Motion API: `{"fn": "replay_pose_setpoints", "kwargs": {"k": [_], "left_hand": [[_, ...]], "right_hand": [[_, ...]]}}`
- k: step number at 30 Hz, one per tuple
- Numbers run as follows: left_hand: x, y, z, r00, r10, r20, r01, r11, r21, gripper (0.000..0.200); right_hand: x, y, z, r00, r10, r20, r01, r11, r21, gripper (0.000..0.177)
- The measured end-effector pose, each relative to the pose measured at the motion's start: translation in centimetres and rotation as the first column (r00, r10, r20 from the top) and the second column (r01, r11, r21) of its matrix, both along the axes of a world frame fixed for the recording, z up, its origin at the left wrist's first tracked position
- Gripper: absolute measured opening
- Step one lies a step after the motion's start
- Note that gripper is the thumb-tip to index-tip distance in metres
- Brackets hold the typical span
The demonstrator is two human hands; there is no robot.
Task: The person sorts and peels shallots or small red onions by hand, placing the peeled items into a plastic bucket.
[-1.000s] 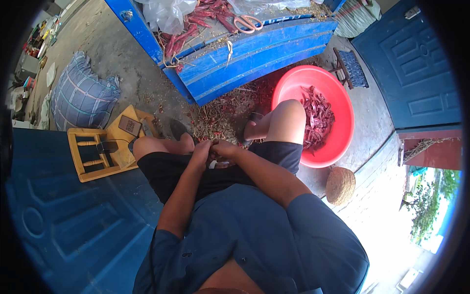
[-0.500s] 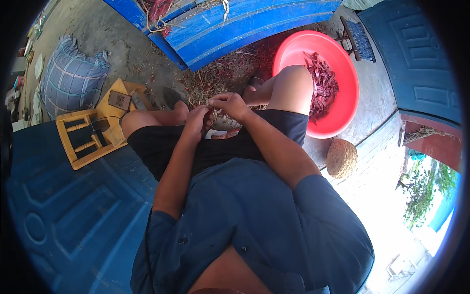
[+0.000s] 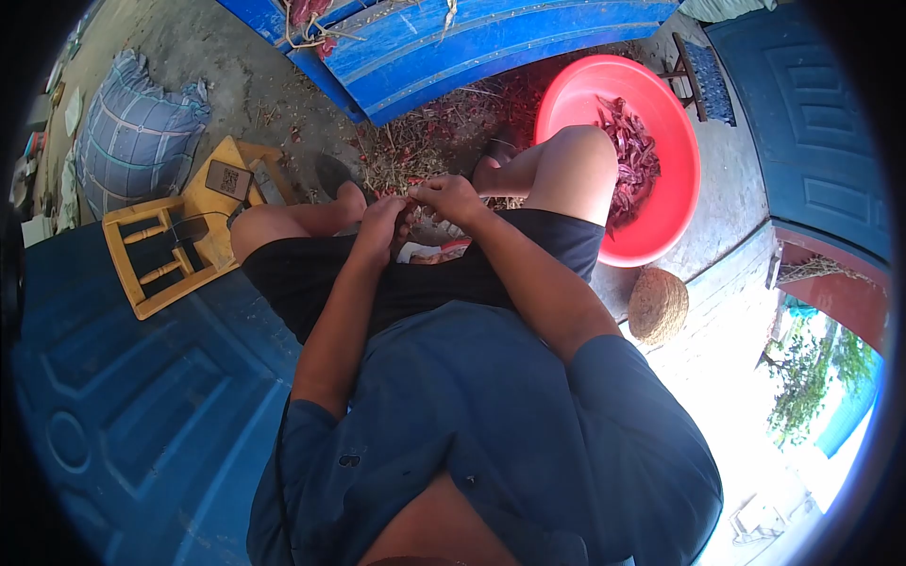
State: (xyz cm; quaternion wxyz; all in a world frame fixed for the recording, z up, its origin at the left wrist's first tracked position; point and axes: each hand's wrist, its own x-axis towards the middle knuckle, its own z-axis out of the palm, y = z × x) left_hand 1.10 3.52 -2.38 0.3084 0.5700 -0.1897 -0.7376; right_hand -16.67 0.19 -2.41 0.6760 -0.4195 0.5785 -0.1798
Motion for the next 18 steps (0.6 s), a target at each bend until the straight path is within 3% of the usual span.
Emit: {"fn": "replay_pose_setpoints", "kwargs": {"k": [2, 4, 5, 7, 8, 10, 11, 13, 14, 16, 18], "left_hand": [[-0.1, -0.3, 0.3, 1.000, -0.010, -0.001, 0.010, 1.000, 0.014, 0.019], [-0.3, -0.4, 0.6, 1.000, -0.012, -0.025, 0.013, 0.999, 0.031, 0.016], [-0.4, -0.5, 0.7, 1.000, -0.016, -0.027, 0.017, 0.999, 0.035, 0.016], [-0.7, -1.0, 0.8, 0.996, 0.012, -0.092, -0.011, 1.000, 0.009, 0.017], [-0.8, -1.1, 0.7, 0.996, 0.009, -0.094, -0.008, 1.000, 0.011, 0.017], [-1.1, -1.4, 0.7, 0.992, 0.016, -0.128, -0.025, 0.997, -0.069, 0.019], [-1.2, -1.4, 0.7, 0.991, 0.014, -0.133, -0.024, 0.997, -0.068, 0.019], [-1.5, -1.7, 0.7, 0.982, 0.045, -0.186, -0.057, 0.997, -0.060, 0.019], [-1.5, -1.7, 0.7, 0.981, 0.041, -0.192, -0.054, 0.997, -0.062, 0.019], [-1.8, -1.9, 0.7, 0.973, 0.033, -0.227, -0.051, 0.996, -0.073, 0.019], [-1.9, -2.1, 0.6, 0.973, 0.030, -0.230, -0.049, 0.996, -0.075, 0.018]], "right_hand": [[-0.1, -0.3, -0.4, 1.000, -0.005, -0.020, 0.005, 0.999, 0.041, 0.032], [-0.1, -0.5, -0.4, 0.987, -0.023, -0.159, 0.005, 0.993, -0.115, 0.032], [-0.1, -0.4, -0.2, 0.987, -0.027, -0.161, 0.009, 0.994, -0.111, 0.032], [-0.2, -0.7, 0.3, 0.973, -0.227, 0.045, 0.227, 0.974, -0.006, 0.031], [-0.2, -0.7, 0.0, 0.972, -0.229, 0.043, 0.230, 0.973, -0.005, 0.031], [-0.4, -1.1, 0.1, 0.912, -0.354, 0.208, 0.326, 0.932, 0.160, 0.027], [-0.4, -1.1, 0.3, 0.912, -0.356, 0.203, 0.328, 0.931, 0.159, 0.027], [-0.2, -1.2, 0.8, 0.817, -0.534, 0.217, 0.439, 0.821, 0.366, 0.026], [-0.1, -1.2, 0.2, 0.817, -0.536, 0.213, 0.444, 0.820, 0.361, 0.026], [-0.4, -1.3, -0.9, 0.674, -0.677, 0.297, 0.444, 0.692, 0.569, 0.020], [-0.7, -1.3, -1.3, 0.632, -0.707, 0.319, 0.433, 0.662, 0.612, 0.018]]}}
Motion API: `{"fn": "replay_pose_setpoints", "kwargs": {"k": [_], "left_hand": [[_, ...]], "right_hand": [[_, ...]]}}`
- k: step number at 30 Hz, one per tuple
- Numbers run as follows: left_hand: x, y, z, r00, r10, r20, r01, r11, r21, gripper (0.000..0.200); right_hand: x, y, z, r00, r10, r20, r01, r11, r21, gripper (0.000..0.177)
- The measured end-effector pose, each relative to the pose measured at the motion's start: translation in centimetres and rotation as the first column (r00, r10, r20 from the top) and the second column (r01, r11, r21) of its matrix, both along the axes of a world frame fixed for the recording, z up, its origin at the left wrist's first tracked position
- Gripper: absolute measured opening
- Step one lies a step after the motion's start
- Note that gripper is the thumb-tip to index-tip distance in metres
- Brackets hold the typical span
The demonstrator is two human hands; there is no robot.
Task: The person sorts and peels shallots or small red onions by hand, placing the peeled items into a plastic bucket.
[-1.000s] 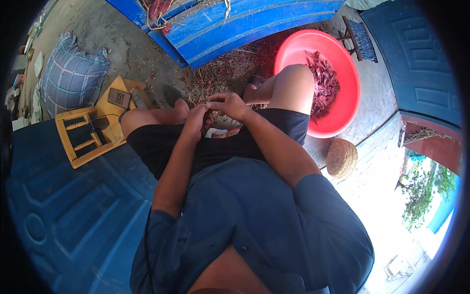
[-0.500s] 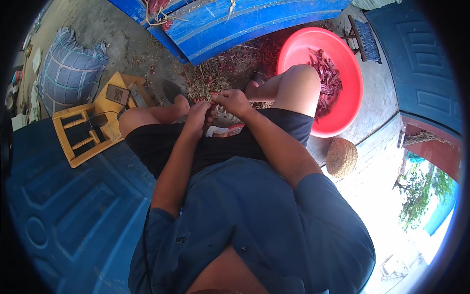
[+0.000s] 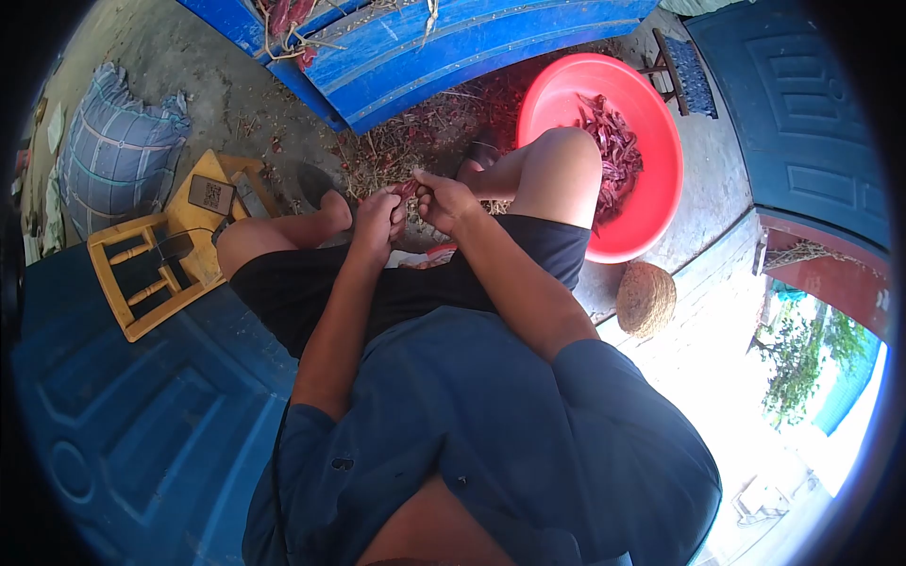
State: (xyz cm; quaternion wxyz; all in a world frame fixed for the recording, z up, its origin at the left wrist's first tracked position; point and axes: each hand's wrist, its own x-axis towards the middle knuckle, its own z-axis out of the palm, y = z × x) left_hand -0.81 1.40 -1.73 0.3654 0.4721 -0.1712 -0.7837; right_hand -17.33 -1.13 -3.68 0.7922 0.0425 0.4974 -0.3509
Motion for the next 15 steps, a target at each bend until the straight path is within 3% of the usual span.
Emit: {"fn": "replay_pose_setpoints", "kwargs": {"k": [2, 4, 5, 8, 11, 15], "left_hand": [[0.1, 0.0, -0.1, 1.000, 0.001, 0.002, -0.001, 1.000, 0.000, 0.017], [0.3, 0.3, 0.0, 0.997, 0.064, -0.041, -0.064, 0.998, 0.011, 0.015], [0.8, 0.4, -0.1, 0.997, 0.071, -0.043, -0.071, 0.997, 0.009, 0.015], [3.6, 0.5, 0.2, 0.997, 0.078, -0.008, -0.078, 0.997, 0.012, 0.012], [2.8, 0.3, 1.0, 0.999, 0.029, 0.034, -0.030, 0.999, 0.030, 0.010], [2.2, 0.4, -1.0, 0.999, 0.033, 0.031, -0.035, 0.997, 0.065, 0.008]], "right_hand": [[-0.3, -0.2, -0.4, 0.998, -0.032, 0.063, 0.030, 0.999, 0.028, 0.016], [-1.6, -0.9, -0.6, 0.943, -0.233, 0.238, 0.224, 0.972, 0.065, 0.016], [-2.4, -1.5, -0.4, 0.945, -0.226, 0.236, 0.217, 0.974, 0.063, 0.016], [-3.6, -2.7, 1.5, 0.988, -0.098, -0.116, 0.082, 0.988, -0.135, 0.015], [-2.9, -2.3, 1.8, 0.989, 0.052, -0.138, -0.075, 0.982, -0.173, 0.017], [-2.2, -1.7, 1.7, 0.970, 0.077, -0.231, -0.130, 0.965, -0.226, 0.020]]}}
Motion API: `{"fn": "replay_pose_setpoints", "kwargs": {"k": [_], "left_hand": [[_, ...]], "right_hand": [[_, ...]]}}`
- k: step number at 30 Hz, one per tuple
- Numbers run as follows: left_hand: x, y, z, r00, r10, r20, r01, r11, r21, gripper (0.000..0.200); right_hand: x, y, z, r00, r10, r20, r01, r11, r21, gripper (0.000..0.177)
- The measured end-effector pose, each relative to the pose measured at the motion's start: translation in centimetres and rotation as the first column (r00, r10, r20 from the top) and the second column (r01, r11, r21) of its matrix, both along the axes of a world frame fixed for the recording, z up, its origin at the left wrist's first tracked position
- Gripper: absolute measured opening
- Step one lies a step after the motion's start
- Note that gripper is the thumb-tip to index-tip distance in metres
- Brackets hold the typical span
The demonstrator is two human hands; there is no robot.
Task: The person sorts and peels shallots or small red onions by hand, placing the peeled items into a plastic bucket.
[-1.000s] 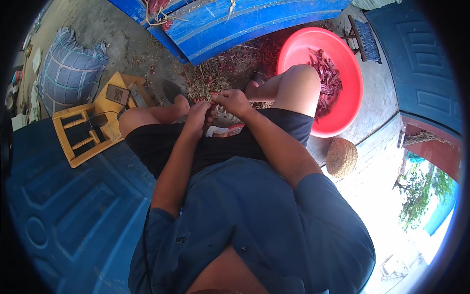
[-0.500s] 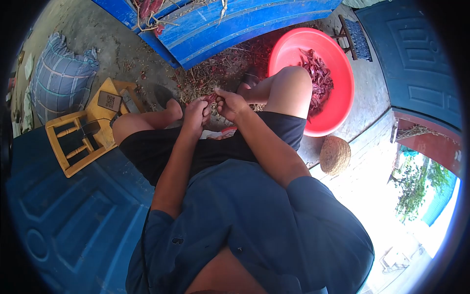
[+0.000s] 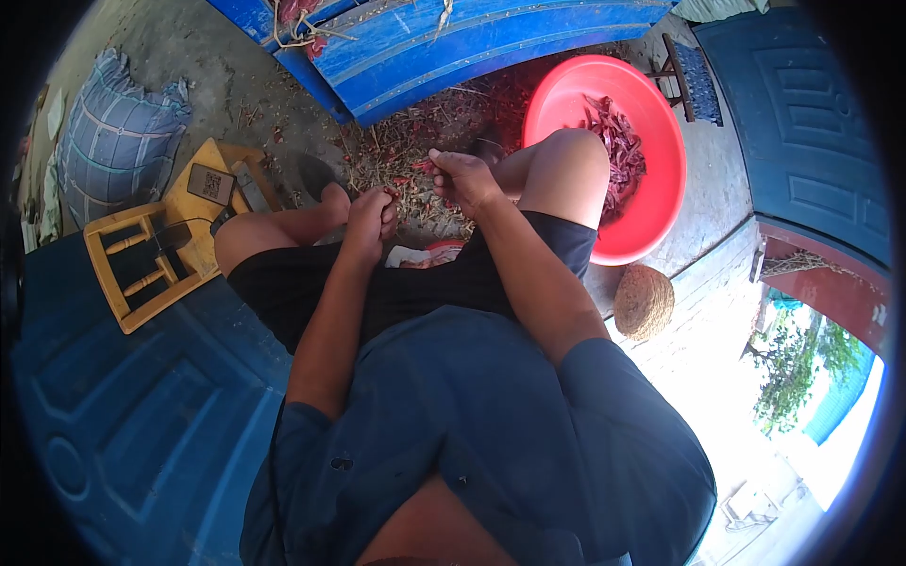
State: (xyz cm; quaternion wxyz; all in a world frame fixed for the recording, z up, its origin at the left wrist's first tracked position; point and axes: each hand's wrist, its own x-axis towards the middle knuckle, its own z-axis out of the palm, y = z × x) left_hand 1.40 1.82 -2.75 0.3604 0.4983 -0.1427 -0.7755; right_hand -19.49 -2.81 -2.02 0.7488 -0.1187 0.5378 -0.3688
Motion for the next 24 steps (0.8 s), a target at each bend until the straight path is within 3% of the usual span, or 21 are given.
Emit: {"fn": "replay_pose_setpoints", "kwargs": {"k": [2, 3, 5, 9, 11, 12, 14, 17, 18, 20, 24], "left_hand": [[0.1, -0.5, 0.7, 1.000, 0.023, 0.012, -0.023, 1.000, -0.011, 0.006], [0.2, -0.6, 0.5, 1.000, 0.021, 0.012, -0.021, 1.000, -0.011, 0.006], [0.4, -0.7, 0.3, 0.999, 0.022, 0.027, -0.022, 1.000, -0.020, 0.006], [-0.1, -0.7, 0.4, 0.998, -0.018, 0.062, 0.015, 0.999, 0.043, 0.007], [-0.4, -0.5, -0.2, 0.991, -0.071, 0.110, 0.068, 0.997, 0.031, 0.010], [-0.5, -0.3, -0.4, 0.991, -0.070, 0.111, 0.066, 0.997, 0.035, 0.010], [-0.3, -0.3, -0.6, 0.988, -0.079, 0.134, 0.082, 0.997, -0.013, 0.011], [-0.1, 0.0, -0.6, 0.982, -0.112, 0.150, 0.114, 0.993, -0.007, 0.013], [-0.1, 0.2, -0.6, 0.983, -0.105, 0.151, 0.107, 0.994, -0.006, 0.013], [-0.5, 0.4, -0.8, 0.964, -0.146, 0.224, 0.155, 0.988, -0.025, 0.014], [-1.0, 0.9, -3.1, 0.940, -0.191, 0.281, 0.231, 0.966, -0.118, 0.016]], "right_hand": [[-0.2, -0.2, 0.1, 0.988, 0.135, -0.068, -0.138, 0.990, -0.032, 0.025], [-0.2, -0.2, 0.1, 0.989, 0.134, -0.068, -0.136, 0.990, -0.032, 0.025], [0.2, -0.2, 1.3, 0.964, 0.073, -0.257, -0.080, 0.997, -0.018, 0.040], [1.4, 1.1, 2.3, 0.925, 0.247, -0.289, -0.251, 0.968, 0.022, 0.058], [2.0, 2.1, 1.5, 0.814, 0.481, -0.326, -0.563, 0.792, -0.236, 0.056], [2.3, 2.5, 0.6, 0.814, 0.483, -0.324, -0.563, 0.792, -0.234, 0.056], [3.0, 2.6, -0.5, 0.765, 0.388, -0.514, -0.617, 0.671, -0.412, 0.044], [2.8, 2.3, -0.5, 0.721, 0.276, -0.635, -0.656, 0.568, -0.498, 0.030], [2.7, 2.4, -0.3, 0.720, 0.281, -0.634, -0.659, 0.564, -0.498, 0.030], [2.6, 2.2, 0.7, 0.573, 0.292, -0.766, -0.776, 0.495, -0.392, 0.020], [2.4, 2.3, 0.2, 0.485, 0.335, -0.808, -0.817, 0.504, -0.282, 0.016]]}}
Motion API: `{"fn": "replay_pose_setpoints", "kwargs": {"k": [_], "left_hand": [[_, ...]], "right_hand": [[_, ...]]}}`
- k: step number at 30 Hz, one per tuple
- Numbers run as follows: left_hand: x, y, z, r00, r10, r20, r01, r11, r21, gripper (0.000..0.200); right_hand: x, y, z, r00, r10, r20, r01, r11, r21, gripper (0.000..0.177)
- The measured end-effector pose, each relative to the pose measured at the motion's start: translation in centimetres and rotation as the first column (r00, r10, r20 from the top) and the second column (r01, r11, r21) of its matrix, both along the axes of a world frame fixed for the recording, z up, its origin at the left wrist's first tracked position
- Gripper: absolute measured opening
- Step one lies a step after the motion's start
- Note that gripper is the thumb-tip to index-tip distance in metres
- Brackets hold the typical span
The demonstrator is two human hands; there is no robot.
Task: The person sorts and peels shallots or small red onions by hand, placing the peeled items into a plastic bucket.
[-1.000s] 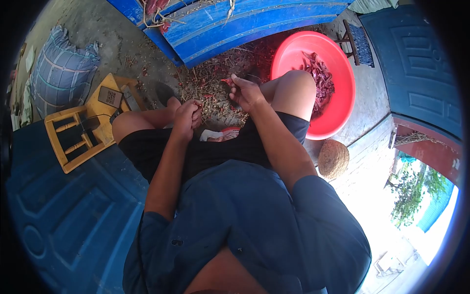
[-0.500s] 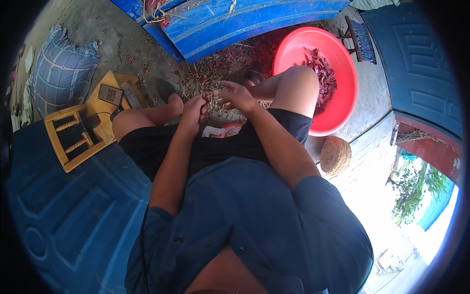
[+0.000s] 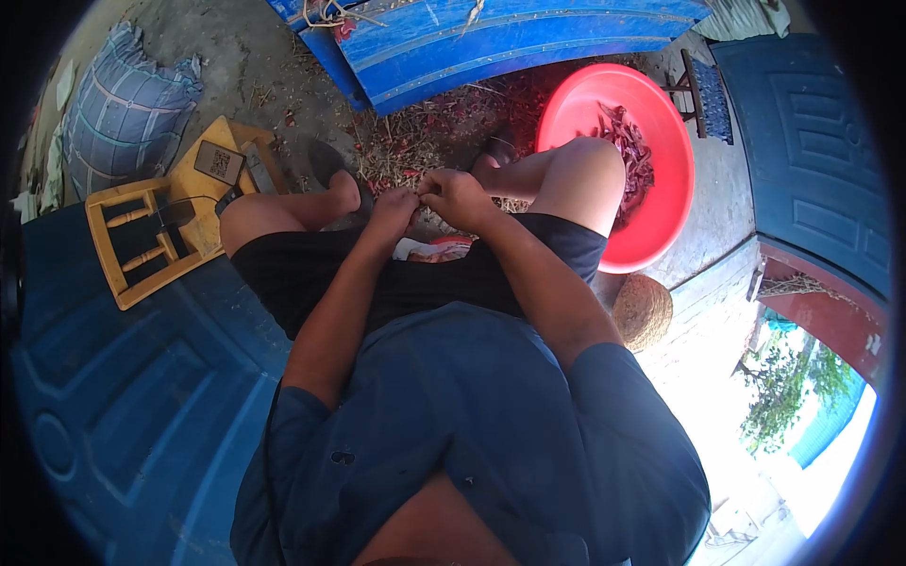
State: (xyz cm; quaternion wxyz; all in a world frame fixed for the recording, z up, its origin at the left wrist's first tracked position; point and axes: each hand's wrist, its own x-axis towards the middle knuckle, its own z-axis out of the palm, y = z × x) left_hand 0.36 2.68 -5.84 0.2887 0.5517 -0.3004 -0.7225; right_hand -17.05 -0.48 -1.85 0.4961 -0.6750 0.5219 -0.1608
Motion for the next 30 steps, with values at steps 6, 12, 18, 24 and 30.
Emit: {"fn": "replay_pose_setpoints", "kwargs": {"k": [6, 12, 18, 24, 30], "left_hand": [[-0.5, -0.5, 1.1, 1.000, -0.013, -0.027, 0.014, 0.999, 0.032, 0.016], [-1.0, -1.5, 3.4, 0.992, -0.013, -0.123, 0.021, 0.998, 0.065, 0.018], [-1.9, -1.6, 1.5, 0.986, -0.009, -0.164, 0.006, 1.000, -0.015, 0.018], [-3.1, -1.8, 1.8, 0.983, -0.033, -0.178, 0.017, 0.996, -0.091, 0.018], [-1.0, -2.4, 2.3, 0.986, 0.024, -0.162, -0.024, 1.000, 0.000, 0.017]], "right_hand": [[-0.3, -0.4, 1.6, 1.000, 0.017, -0.021, -0.017, 1.000, -0.003, 0.018], [-5.5, -4.3, 3.4, 0.975, -0.183, -0.129, 0.154, 0.966, -0.207, 0.015], [-23.7, -9.4, 7.8, 0.625, -0.535, -0.569, 0.293, 0.836, -0.463, 0.024], [-22.1, -11.5, 4.1, 0.800, -0.406, -0.442, 0.373, 0.913, -0.164, 0.039], [-1.8, -8.9, -13.1, 0.924, 0.169, -0.343, -0.043, 0.938, 0.344, 0.027]]}}
